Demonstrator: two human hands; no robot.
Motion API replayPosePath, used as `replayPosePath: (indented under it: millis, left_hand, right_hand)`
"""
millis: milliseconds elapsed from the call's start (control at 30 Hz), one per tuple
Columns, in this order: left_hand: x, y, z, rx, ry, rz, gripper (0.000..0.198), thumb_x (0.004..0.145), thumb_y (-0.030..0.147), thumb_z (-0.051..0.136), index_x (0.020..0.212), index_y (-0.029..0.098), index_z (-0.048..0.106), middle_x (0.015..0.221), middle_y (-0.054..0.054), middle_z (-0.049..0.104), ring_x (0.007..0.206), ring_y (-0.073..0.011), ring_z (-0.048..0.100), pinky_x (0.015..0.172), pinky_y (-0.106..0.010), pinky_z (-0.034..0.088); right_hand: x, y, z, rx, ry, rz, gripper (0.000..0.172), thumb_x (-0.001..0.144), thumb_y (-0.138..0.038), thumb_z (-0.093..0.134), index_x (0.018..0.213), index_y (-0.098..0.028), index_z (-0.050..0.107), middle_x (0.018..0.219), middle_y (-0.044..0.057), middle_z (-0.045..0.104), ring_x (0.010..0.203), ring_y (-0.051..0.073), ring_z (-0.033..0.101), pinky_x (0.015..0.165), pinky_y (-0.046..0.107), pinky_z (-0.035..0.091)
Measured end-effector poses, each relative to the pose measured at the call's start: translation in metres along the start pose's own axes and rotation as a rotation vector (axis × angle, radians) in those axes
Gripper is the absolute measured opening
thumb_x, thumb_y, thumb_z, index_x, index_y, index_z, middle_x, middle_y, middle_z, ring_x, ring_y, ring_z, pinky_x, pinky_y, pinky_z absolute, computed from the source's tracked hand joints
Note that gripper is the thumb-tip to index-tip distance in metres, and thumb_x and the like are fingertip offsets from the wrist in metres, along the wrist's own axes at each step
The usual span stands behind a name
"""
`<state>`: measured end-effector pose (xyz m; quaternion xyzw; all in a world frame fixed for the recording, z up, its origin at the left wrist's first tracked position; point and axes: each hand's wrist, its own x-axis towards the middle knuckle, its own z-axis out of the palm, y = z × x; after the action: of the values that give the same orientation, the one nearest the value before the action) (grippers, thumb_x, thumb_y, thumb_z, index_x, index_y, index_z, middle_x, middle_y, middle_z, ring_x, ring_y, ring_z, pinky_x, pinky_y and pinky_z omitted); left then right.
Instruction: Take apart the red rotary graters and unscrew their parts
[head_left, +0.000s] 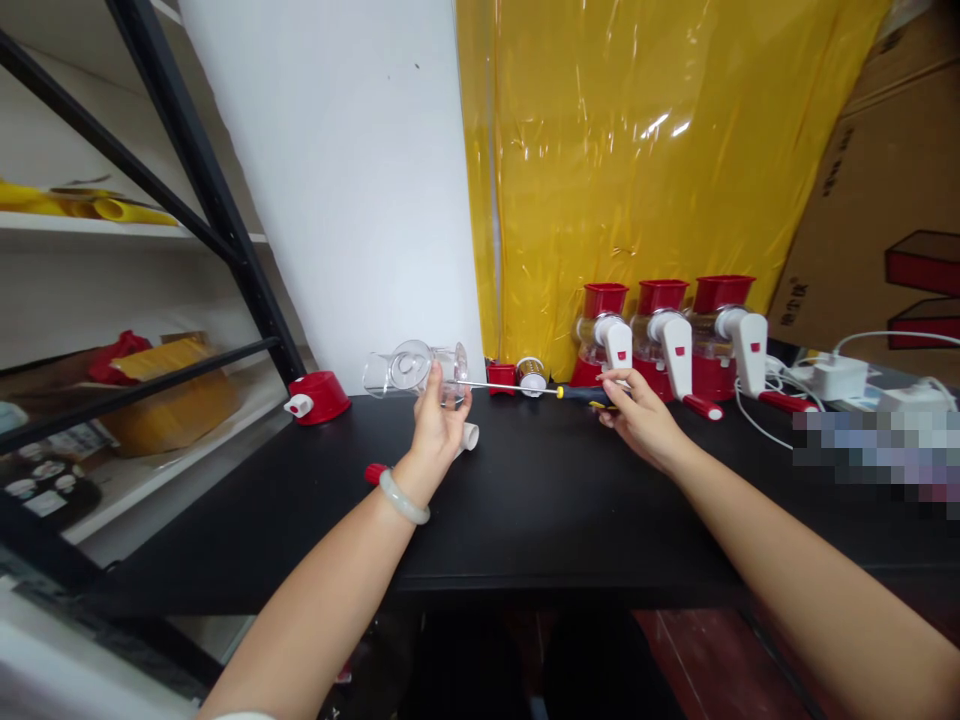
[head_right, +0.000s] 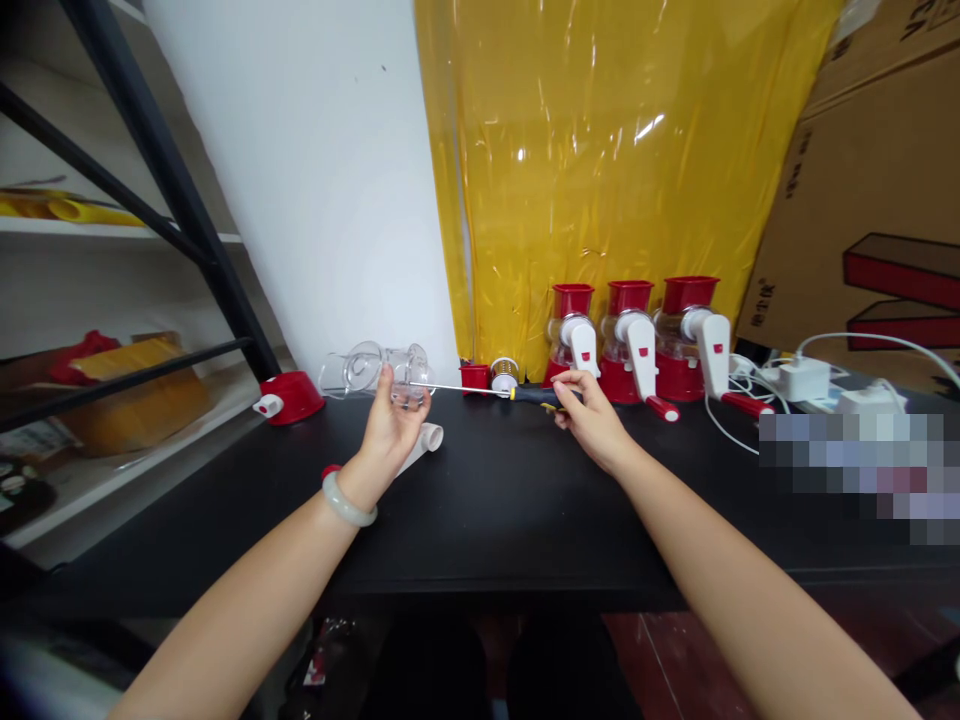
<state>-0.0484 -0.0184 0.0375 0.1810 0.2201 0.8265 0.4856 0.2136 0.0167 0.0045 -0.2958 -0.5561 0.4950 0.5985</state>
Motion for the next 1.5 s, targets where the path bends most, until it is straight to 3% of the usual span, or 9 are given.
replayPosePath:
  millis: [200,400,500,767,867,1033,1167,1333,1500]
  left_hand:
    - [0.0,0.001,0.001,-0.012,0.017,-0.009,0.027,0.07,0.031,0.084,0.083,0.02,0.063,0.069,0.004,0.062,0.068,-0.0092,0.061,0.072,-0.026,0.054]
    - [0.0,0.0,0.001,0.0,0.01,-0.014,0.027,0.071,0.033,0.083,0.082,0.02,0.062,0.069,0.003,0.061,0.07,-0.0106,0.063,0.07,-0.025,0.053]
    - [0.0,0.0,0.001,-0.006,0.008,-0.014,0.025,0.073,0.032,0.082,0.082,0.02,0.062,0.069,0.003,0.061,0.07,-0.0112,0.062,0.07,-0.026,0.053]
    - [-0.001,-0.002,0.001,0.004,-0.02,-0.023,0.025,0.073,0.034,0.081,0.083,0.021,0.063,0.072,0.002,0.063,0.072,-0.0114,0.062,0.071,-0.026,0.053]
    - [-0.002,-0.002,0.001,0.01,-0.026,-0.019,0.026,0.073,0.035,0.081,0.083,0.021,0.062,0.072,0.002,0.063,0.071,-0.0113,0.062,0.072,-0.026,0.053]
    - [-0.002,-0.001,0.001,0.002,-0.015,-0.014,0.027,0.072,0.034,0.083,0.082,0.02,0.062,0.068,0.004,0.062,0.068,-0.0102,0.062,0.07,-0.025,0.052]
    - [-0.002,0.0,0.002,-0.005,-0.019,-0.008,0.028,0.071,0.035,0.082,0.083,0.02,0.063,0.071,0.003,0.063,0.069,-0.0101,0.062,0.071,-0.026,0.052]
    - [-0.003,-0.002,0.002,0.012,-0.023,-0.017,0.025,0.073,0.033,0.081,0.082,0.02,0.062,0.076,0.001,0.066,0.071,-0.0117,0.062,0.07,-0.027,0.053]
    - [-0.002,-0.003,0.0,0.022,-0.042,-0.007,0.03,0.068,0.035,0.084,0.083,0.02,0.063,0.073,0.002,0.064,0.071,-0.0124,0.063,0.07,-0.028,0.052]
  right_hand:
    - [-0.004,-0.004,0.003,0.13,-0.078,-0.037,0.045,0.059,-0.037,0.084,0.096,-0.029,0.059,0.09,-0.001,0.064,0.082,0.016,0.064,0.07,0.031,0.053]
    - [-0.001,0.006,0.003,-0.081,-0.054,0.069,0.055,0.081,-0.076,0.046,0.098,-0.024,0.053,0.058,-0.001,0.06,0.042,0.016,0.057,0.037,0.024,0.035]
    - [-0.002,0.004,0.003,-0.156,-0.038,0.064,0.048,0.079,-0.068,0.06,0.099,-0.025,0.052,0.056,-0.005,0.058,0.035,0.009,0.046,0.034,0.02,0.025]
    - [-0.002,-0.006,0.003,0.132,-0.035,-0.063,0.055,0.054,-0.03,0.089,0.099,-0.031,0.057,0.089,-0.004,0.063,0.078,0.013,0.064,0.07,0.029,0.053]
    - [0.0,-0.002,0.001,0.115,-0.034,-0.079,0.046,0.062,-0.043,0.084,0.096,-0.029,0.057,0.086,-0.003,0.064,0.078,0.014,0.065,0.072,0.031,0.054]
    - [0.002,0.006,-0.004,-0.181,-0.006,-0.097,0.048,0.085,-0.071,0.048,0.096,-0.025,0.056,0.053,-0.004,0.054,0.042,0.012,0.051,0.042,0.026,0.04]
    - [0.001,0.004,-0.004,-0.058,0.004,-0.11,0.036,0.078,-0.054,0.069,0.099,-0.027,0.055,0.064,-0.006,0.055,0.049,0.01,0.052,0.047,0.024,0.042]
    - [0.0,-0.004,0.0,0.173,-0.055,-0.098,0.05,0.058,-0.028,0.084,0.1,-0.031,0.057,0.093,-0.003,0.061,0.08,0.013,0.063,0.069,0.027,0.052]
    - [0.001,0.001,-0.003,-0.053,-0.016,-0.168,0.038,0.086,-0.063,0.052,0.098,-0.027,0.051,0.072,-0.001,0.063,0.058,0.016,0.063,0.053,0.03,0.049]
